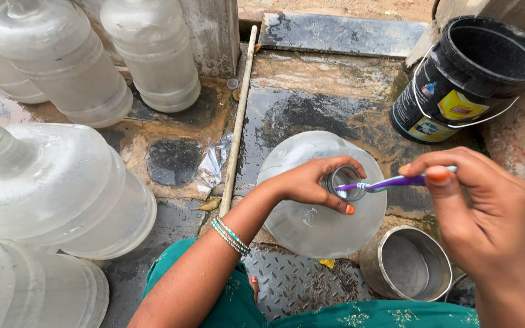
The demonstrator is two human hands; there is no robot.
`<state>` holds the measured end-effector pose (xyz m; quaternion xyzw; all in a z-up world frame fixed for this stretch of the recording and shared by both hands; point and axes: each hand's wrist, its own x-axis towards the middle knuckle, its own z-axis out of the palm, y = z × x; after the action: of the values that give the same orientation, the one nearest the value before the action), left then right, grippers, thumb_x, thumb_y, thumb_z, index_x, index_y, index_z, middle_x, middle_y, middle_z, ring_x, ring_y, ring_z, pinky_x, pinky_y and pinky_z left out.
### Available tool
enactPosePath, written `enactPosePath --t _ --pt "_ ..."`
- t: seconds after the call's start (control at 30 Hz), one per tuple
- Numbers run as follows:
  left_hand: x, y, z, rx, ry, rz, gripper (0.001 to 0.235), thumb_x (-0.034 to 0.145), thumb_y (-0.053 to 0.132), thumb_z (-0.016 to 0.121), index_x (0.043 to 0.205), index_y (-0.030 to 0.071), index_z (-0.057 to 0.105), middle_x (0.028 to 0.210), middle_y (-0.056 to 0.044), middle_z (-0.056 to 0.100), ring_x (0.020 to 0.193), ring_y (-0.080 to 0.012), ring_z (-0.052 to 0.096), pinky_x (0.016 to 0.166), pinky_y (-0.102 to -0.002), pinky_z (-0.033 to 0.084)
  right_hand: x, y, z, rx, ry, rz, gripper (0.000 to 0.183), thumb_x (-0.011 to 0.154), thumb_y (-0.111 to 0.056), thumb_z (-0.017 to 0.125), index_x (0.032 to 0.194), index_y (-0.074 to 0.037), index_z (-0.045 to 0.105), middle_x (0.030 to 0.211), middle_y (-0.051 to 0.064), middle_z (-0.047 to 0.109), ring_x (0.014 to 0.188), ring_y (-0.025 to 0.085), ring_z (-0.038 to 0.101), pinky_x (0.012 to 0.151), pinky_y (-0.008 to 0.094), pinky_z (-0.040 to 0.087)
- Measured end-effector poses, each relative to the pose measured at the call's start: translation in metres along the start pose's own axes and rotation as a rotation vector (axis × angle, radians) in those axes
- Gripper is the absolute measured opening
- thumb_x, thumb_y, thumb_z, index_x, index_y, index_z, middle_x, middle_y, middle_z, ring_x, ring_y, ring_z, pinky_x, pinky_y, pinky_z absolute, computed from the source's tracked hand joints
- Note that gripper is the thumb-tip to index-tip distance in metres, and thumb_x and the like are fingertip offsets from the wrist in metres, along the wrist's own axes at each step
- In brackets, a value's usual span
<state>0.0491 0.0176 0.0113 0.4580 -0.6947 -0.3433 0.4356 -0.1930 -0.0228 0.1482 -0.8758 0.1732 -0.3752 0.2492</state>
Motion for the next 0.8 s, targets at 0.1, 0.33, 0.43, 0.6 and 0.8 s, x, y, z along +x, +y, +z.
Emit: enactPosePath --t 0.1,0.33,0.43,0.6,0.8 --pt "0.001 0.002 -0.001 0.026 -0.037 -0.088 0.075 0.067 0.039 0.092 0.131 0.014 0.062 0.123 -0.007 0.074 0.117 -0.0220 0.069 0.102 -0.037 0.052 0.001 0.006 0.010 0.057 -0.007 0.051 0.027 0.113 -0.020 0.056 0.101 -0.002 0.072 0.095 0.008 0.073 0.088 0.014 0.068 0.080 0.028 0.053" --pt "0.000 0.005 0.001 0.011 -0.043 -0.169 0.079 0.064 0.042 0.093 0.130 0.013 0.061 0.120 -0.005 0.073 0.115 -0.0201 0.068 0.099 -0.035 0.054 0.011 0.061 0.063 0.112 -0.178 0.154 0.023 0.103 -0.019 0.059 0.096 -0.004 0.075 0.090 0.004 0.076 0.082 0.011 0.069 0.072 0.028 0.053" --pt "0.001 0.001 0.002 -0.010 -0.040 -0.106 0.075 0.067 0.041 0.093 0.129 0.013 0.063 0.121 -0.005 0.074 0.116 -0.0201 0.069 0.102 -0.035 0.053 0.011 0.058 0.043 0.076 -0.137 0.226 0.024 0.106 -0.018 0.057 0.100 -0.005 0.076 0.089 0.004 0.075 0.081 0.012 0.066 0.073 0.029 0.052" --pt "0.004 0.000 -0.003 -0.018 -0.061 -0.086 0.072 0.066 0.040 0.092 0.127 0.015 0.063 0.119 -0.005 0.075 0.115 -0.0206 0.069 0.102 -0.036 0.053 0.004 0.024 -0.009 0.272 0.031 0.117 0.025 0.114 -0.023 0.052 0.104 -0.007 0.068 0.096 0.003 0.071 0.086 0.010 0.063 0.089 0.029 0.052" --pt "0.002 -0.005 -0.004 0.127 -0.013 -0.087 0.088 0.067 0.043 0.093 0.140 0.017 0.053 0.128 -0.009 0.071 0.125 -0.0251 0.066 0.107 -0.037 0.051 0.013 0.037 0.042 -0.030 -0.102 0.055 0.021 0.104 -0.016 0.060 0.099 -0.003 0.075 0.096 0.009 0.075 0.086 0.017 0.072 0.075 0.030 0.053"
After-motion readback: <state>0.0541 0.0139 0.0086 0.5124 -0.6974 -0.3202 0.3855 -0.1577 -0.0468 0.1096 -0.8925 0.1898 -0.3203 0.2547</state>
